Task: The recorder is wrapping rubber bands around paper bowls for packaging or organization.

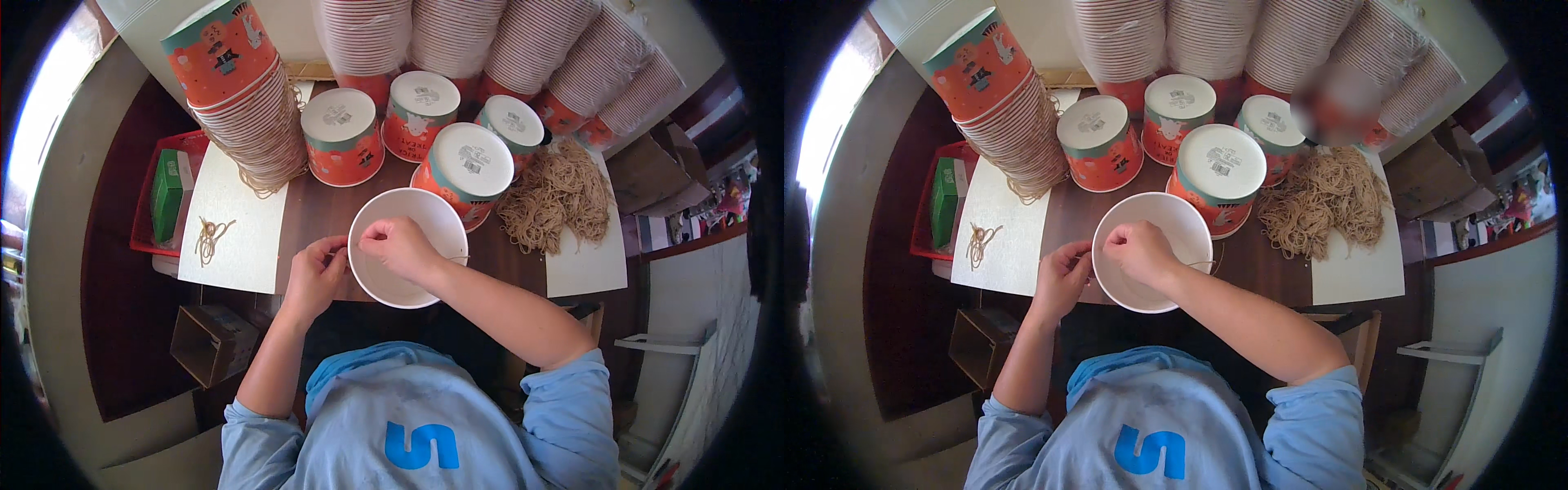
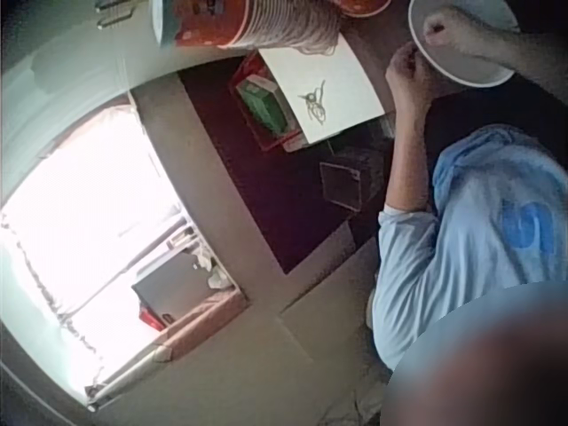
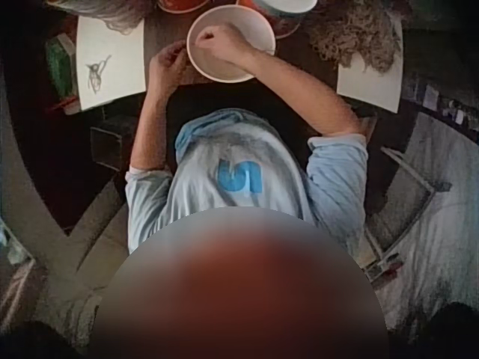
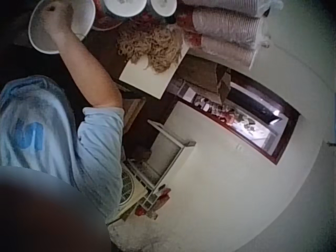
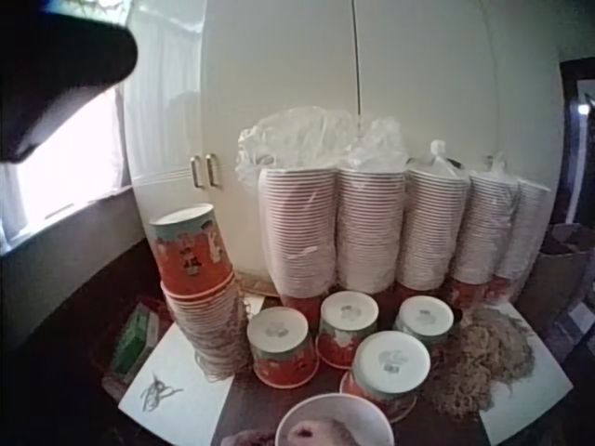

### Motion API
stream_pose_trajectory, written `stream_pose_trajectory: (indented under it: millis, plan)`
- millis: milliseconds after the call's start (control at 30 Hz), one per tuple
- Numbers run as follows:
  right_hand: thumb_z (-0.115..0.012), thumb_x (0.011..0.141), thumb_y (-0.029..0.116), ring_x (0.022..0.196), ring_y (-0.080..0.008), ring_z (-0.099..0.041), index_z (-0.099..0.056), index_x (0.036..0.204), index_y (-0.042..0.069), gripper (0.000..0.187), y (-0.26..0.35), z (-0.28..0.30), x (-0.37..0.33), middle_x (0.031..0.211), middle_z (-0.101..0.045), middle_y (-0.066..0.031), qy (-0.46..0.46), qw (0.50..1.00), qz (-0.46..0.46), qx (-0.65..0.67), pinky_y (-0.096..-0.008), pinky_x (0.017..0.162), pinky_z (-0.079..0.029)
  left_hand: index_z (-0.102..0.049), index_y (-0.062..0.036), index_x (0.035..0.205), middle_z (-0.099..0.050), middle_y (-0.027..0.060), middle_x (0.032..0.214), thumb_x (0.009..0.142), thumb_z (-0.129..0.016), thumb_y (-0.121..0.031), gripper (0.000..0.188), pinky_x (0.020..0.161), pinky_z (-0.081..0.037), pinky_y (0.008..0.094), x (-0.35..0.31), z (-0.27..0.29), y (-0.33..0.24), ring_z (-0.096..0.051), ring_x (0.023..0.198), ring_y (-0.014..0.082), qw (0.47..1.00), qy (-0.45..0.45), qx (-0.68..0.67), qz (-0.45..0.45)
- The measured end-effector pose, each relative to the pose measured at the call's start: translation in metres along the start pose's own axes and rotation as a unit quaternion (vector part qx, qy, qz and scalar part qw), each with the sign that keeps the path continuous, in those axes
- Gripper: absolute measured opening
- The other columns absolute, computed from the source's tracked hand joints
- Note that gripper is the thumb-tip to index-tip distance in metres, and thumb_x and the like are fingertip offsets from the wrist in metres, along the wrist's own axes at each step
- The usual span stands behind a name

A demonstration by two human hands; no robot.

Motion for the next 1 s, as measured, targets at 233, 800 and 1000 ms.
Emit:
stream_pose_trajectory:
  millis: [233,800,1000]
  plan:
    - [-0.063,0.075,0.017,0.065,-0.0217,-0.064,-0.067,0.076,0.004,0.014,0.0,0.0,0.001,0.07,-0.066,-0.0118,0.013,1.0,0.001,-0.014,-0.0335,0.063,-0.049,-0.061,0.0068,0.105,-0.066,0.0123,0.09,0.09,-0.054,-0.005,0.021,0.07,-0.052,0.0259,0.0,0.001,-0.007,-0.063,0.078,0.0145,1.0,0.008,0.022,-0.007]
    - [-0.065,0.078,0.019,0.075,-0.0222,-0.064,-0.063,0.099,0.001,0.028,0.018,0.014,-0.013,0.08,-0.066,-0.014,0.095,0.987,0.014,-0.125,-0.0334,0.068,-0.049,-0.062,0.0025,0.083,-0.064,0.0167,0.079,0.08,-0.06,-0.007,0.01,0.063,-0.05,0.0355,-0.012,-0.017,-0.015,-0.064,0.072,0.0313,0.972,-0.028,0.215,-0.093]
    - [-0.074,0.071,0.034,0.089,-0.0316,-0.061,-0.04,0.128,0.005,0.072,0.063,0.036,-0.068,0.104,-0.059,-0.0181,0.156,0.922,0.102,-0.34,-0.0383,0.074,-0.049,-0.055,-0.0038,0.084,-0.064,0.0128,0.097,0.089,-0.049,-0.006,0.008,0.08,-0.052,0.0339,-0.032,-0.043,0.028,-0.065,0.087,0.0242,0.878,0.089,-0.437,0.173]
Point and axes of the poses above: each hand's wrist, its own x-axis towards the middle knuckle, its own z-axis out of the back of the hand, y = z × x, the point moved 4 cm from there along x, towards the middle knuckle
